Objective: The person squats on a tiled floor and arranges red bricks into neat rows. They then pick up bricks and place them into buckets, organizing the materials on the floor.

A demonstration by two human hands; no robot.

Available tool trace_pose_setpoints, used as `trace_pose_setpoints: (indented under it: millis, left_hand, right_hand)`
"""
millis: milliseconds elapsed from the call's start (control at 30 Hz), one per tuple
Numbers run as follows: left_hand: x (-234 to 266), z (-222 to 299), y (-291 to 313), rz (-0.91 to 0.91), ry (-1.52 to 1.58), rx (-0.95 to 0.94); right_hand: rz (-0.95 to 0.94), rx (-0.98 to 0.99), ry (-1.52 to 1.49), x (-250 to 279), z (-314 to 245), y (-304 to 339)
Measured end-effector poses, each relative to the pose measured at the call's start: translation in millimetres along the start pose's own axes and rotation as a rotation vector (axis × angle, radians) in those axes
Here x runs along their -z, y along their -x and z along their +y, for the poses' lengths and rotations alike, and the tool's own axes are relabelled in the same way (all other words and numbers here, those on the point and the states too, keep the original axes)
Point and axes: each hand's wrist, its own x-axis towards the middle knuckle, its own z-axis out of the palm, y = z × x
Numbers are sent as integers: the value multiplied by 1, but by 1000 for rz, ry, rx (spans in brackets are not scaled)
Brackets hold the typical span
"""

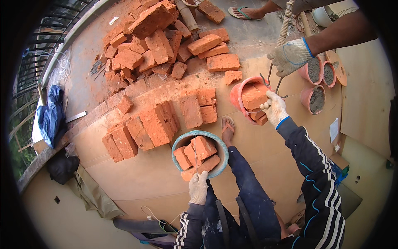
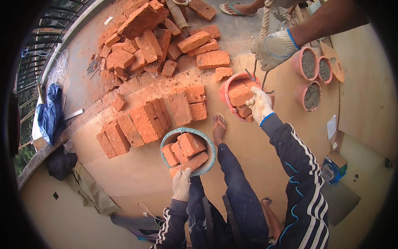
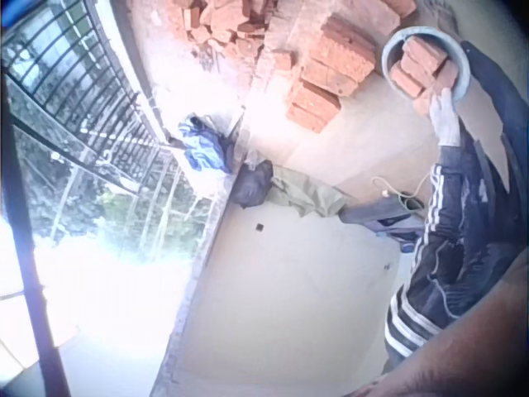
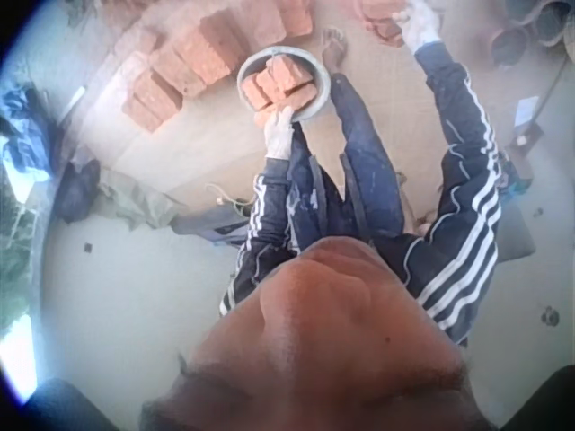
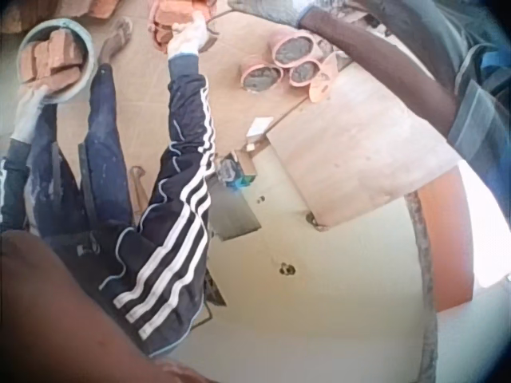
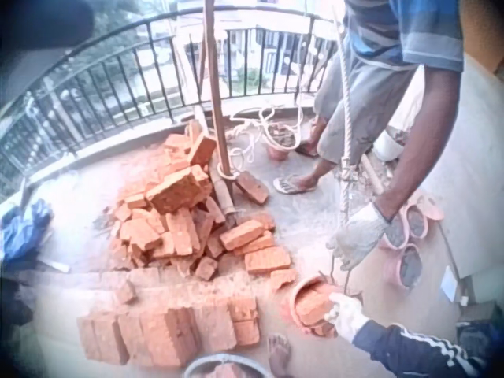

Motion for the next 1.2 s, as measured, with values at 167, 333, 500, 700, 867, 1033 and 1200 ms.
trace_pose_setpoints:
  millis: [167, 333, 500, 700, 867, 1033, 1200]
  left_hand:
    - [-19, -9, -23, 23, 54, 30]
    - [-37, -50, -57, 72, 210, 15]
    - [-40, -84, -86, 172, 98, 62]
    - [-64, -117, -107, 243, 131, 148]
    - [-72, -128, -103, 168, 182, 104]
    - [-90, -93, -91, 365, -587, -54]
    - [-193, 54, -139, 243, -762, -906]
  right_hand:
    - [12, 67, 208, 43, 10, -19]
    - [-27, 115, 510, 72, 14, -48]
    - [-133, 136, 661, 69, 26, -62]
    - [-209, 136, 652, 69, 57, -53]
    - [-275, 48, 565, 64, 86, -41]
    - [-195, 130, 521, 74, 109, -34]
    - [-296, 347, 778, 77, 118, -29]
